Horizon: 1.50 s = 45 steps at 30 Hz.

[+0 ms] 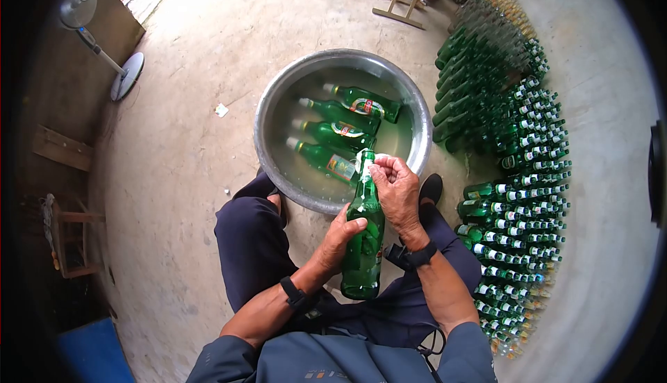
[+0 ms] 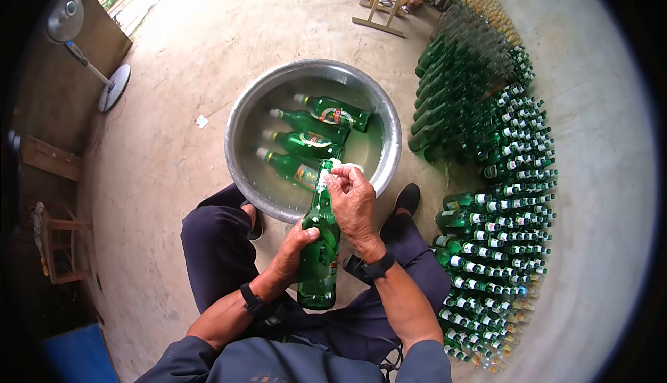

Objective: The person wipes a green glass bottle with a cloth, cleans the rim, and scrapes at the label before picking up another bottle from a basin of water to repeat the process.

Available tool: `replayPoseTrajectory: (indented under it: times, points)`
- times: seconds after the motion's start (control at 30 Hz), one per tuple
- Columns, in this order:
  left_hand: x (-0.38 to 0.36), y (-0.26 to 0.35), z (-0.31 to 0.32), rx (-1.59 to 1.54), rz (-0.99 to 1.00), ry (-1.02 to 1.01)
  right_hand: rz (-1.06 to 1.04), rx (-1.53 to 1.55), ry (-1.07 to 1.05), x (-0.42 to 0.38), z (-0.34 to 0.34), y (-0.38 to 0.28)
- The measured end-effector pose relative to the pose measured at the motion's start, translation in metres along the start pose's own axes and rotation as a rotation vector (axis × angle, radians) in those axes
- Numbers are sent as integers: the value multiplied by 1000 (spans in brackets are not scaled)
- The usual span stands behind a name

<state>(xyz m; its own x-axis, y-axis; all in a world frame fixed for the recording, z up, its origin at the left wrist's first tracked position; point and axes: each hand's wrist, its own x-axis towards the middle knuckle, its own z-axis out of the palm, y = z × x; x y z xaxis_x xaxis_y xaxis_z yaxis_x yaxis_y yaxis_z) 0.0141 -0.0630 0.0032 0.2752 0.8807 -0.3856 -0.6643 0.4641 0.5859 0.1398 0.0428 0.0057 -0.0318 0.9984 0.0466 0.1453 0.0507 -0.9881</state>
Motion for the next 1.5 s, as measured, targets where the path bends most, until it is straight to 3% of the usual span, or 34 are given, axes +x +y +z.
replayPoseTrajectory:
  times: [0.3, 0.43, 0.6, 1.07, 1.27, 1.5]
  points:
    - [3, -12, -4, 197, 123, 46, -16, 12, 69, -5, 0, 3]
    - [-2, -6, 4, 229, 90, 40, -30, 10, 81, -4, -2, 2]
    - [-4, -8, 6, 495, 157, 147, -34, 7, 6, -6, -5, -2]
    - [-25, -9, 13, 601, 228, 210, -70, 26, 40, -18, 2, 8]
    - [-27, -27, -2, 573, 210, 258, -118, -215, 21, -30, 10, 15]
    - [-28, -32, -10, 596, 186, 270, -164, -292, -8, -33, 10, 20]
